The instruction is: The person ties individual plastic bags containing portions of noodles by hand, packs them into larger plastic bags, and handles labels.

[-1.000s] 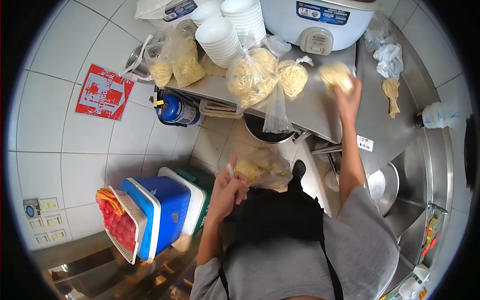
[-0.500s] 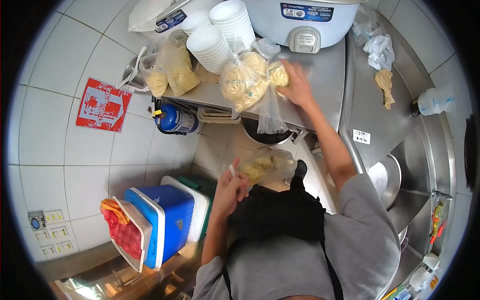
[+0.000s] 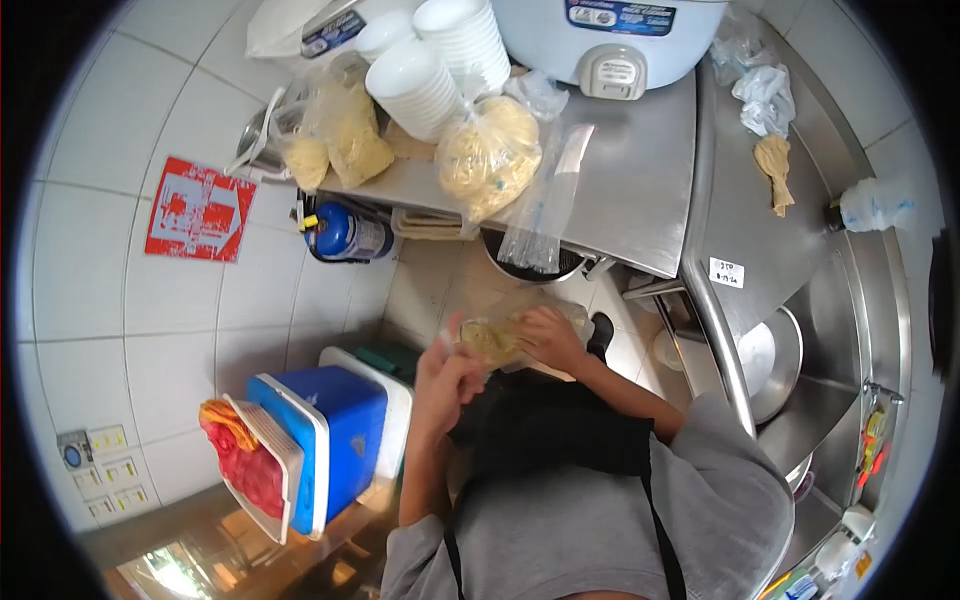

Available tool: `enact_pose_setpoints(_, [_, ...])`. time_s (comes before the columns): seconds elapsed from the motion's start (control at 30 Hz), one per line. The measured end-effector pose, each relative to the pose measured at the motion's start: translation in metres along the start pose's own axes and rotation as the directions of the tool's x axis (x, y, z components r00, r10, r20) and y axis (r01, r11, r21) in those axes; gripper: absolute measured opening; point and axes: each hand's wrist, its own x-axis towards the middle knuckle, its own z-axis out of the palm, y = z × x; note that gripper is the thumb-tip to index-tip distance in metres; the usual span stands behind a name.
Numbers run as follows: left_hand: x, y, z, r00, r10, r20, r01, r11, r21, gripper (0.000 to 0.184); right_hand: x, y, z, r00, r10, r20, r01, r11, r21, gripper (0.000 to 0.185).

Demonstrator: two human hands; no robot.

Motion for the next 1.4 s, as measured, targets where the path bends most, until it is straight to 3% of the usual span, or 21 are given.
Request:
enact_pose_setpoints(0.03, [0.002, 0.001, -0.006, 0.999, 0.024, -0.047, -0.024, 1.000, 0.001, 0.067, -0.003, 0.015, 0.000, 0.998, -0.002, -0.061, -0.004, 0.994, -0.108, 0.051])
enact_pose_setpoints(0.13, [-0.001, -0.004, -0.005, 1.000, -0.002, 0.011, 0.002, 1.000, -0.008, 0.066, -0.012, 0.026, -0.039, 0.948, 0.186, -0.259, -0.277, 0.882, -0.381, 0.053])
enact_pose_setpoints(0.2, [0.001, -0.002, 0.002, 1.000, 0.012, 0.020, -0.012, 1.000, 0.017, 0.066, -0.016, 0.046, -0.028, 0.885, 0.441, -0.149, -0.465, 0.828, -0.314, 0.059])
enact_pose_setpoints(0.27, [0.000, 0.000, -0.001, 0.999, 0.030, 0.028, -0.031, 0.999, 0.012, 0.066, -0.021, 0.064, 0.000, 0.689, 0.724, 0.003, -0.694, 0.662, -0.283, 0.061])
enact_pose_setpoints(0.37, [-0.011, 0.009, -0.015, 0.997, 0.070, -0.009, -0.071, 0.996, -0.048, 0.066, -0.042, 0.115, 0.023, 0.622, 0.783, 0.031, -0.780, 0.622, -0.062, 0.048])
enact_pose_setpoints(0.47, [-0.022, 0.024, -0.027, 0.995, 0.088, -0.039, -0.090, 0.995, -0.039, 0.070, -0.045, 0.119, 0.001, 0.744, 0.661, 0.097, -0.578, 0.710, -0.402, 0.037])
enact_pose_setpoints(0.57, [-0.036, 0.039, -0.032, 0.991, 0.130, -0.037, -0.131, 0.991, -0.023, 0.069, -0.025, 0.061, -0.066, 0.772, 0.611, 0.174, -0.464, 0.730, -0.502, 0.033])
enact_pose_setpoints(0.7, [-0.066, 0.073, -0.042, 0.969, 0.247, 0.016, -0.246, 0.969, -0.026, 0.070, -0.008, -0.013, -0.119, 0.889, 0.391, 0.238, -0.277, 0.873, -0.401, 0.032])
enact_pose_setpoints(0.8, [-0.089, 0.111, -0.048, 0.845, 0.481, 0.235, -0.513, 0.852, 0.101, 0.071, 0.010, -0.093, -0.186, 0.924, 0.206, 0.322, -0.204, 0.978, -0.040, 0.026])
enact_pose_setpoints(0.83, [-0.097, 0.129, -0.056, 0.813, 0.520, 0.264, -0.542, 0.840, 0.014, 0.072, 0.010, -0.117, -0.207, 0.944, 0.123, 0.306, -0.156, 0.984, 0.087, 0.023])
enact_pose_setpoints(0.9, [-0.110, 0.173, -0.073, 0.744, 0.595, 0.303, -0.575, 0.802, -0.163, 0.075, 0.006, -0.154, -0.245, 0.999, -0.044, 0.020, 0.038, 0.970, 0.240, 0.009])
enact_pose_setpoints(0.93, [-0.116, 0.196, -0.057, 0.687, 0.587, 0.428, -0.522, 0.809, -0.271, 0.075, 0.000, -0.173, -0.271, 0.997, 0.026, -0.068, -0.002, 0.943, 0.334, 0.010])
enact_pose_setpoints(0.97, [-0.122, 0.218, -0.040, 0.617, 0.568, 0.545, -0.441, 0.823, -0.358, 0.075, 0.000, -0.185, -0.289, 0.962, -0.074, -0.264, 0.171, 0.914, 0.367, 0.014])
enact_pose_setpoints(1.03, [-0.129, 0.259, -0.012, 0.479, 0.540, 0.692, -0.390, 0.837, -0.383, 0.065, 0.010, -0.215, -0.319, 0.750, -0.229, -0.620, 0.475, 0.840, 0.264, 0.019])
enact_pose_setpoints(1.07, [-0.129, 0.278, -0.002, 0.433, 0.532, 0.728, -0.405, 0.836, -0.371, 0.061, 0.017, -0.227, -0.342, 0.771, -0.336, -0.541, 0.548, 0.782, 0.295, 0.012])
enact_pose_setpoints(1.13, [-0.121, 0.310, 0.020, 0.369, 0.517, 0.772, -0.448, 0.827, -0.339, 0.052, 0.030, -0.254, -0.375, 0.719, -0.219, -0.659, 0.475, 0.848, 0.236, 0.015])
enact_pose_setpoints(1.2, [-0.107, 0.334, 0.045, 0.326, 0.500, 0.802, -0.502, 0.811, -0.301, 0.044, 0.041, -0.252, -0.415, 0.707, -0.230, -0.669, 0.446, 0.879, 0.170, 0.017])
enact_pose_setpoints(1.27, [-0.088, 0.345, 0.076, 0.305, 0.475, 0.825, -0.553, 0.794, -0.252, 0.037, 0.053, -0.270, -0.416, 0.476, -0.208, -0.855, 0.449, 0.893, 0.033, 0.022])
enact_pose_setpoints(1.33, [-0.063, 0.338, 0.111, 0.316, 0.418, 0.852, -0.606, 0.780, -0.157, 0.031, 0.056, -0.272, -0.425, 0.484, -0.201, -0.852, 0.296, 0.953, -0.057, 0.023])
enact_pose_setpoints(1.37, [-0.049, 0.327, 0.129, 0.344, 0.376, 0.860, -0.629, 0.772, -0.086, 0.030, 0.055, -0.258, -0.431, 0.615, -0.169, -0.770, 0.149, 0.984, -0.097, 0.020])
enact_pose_setpoints(1.4, [-0.038, 0.303, 0.160, 0.372, 0.505, 0.779, -0.788, 0.615, -0.022, 0.025, 0.054, -0.241, -0.439, 0.725, -0.108, -0.680, 0.003, 0.988, -0.155, 0.019])
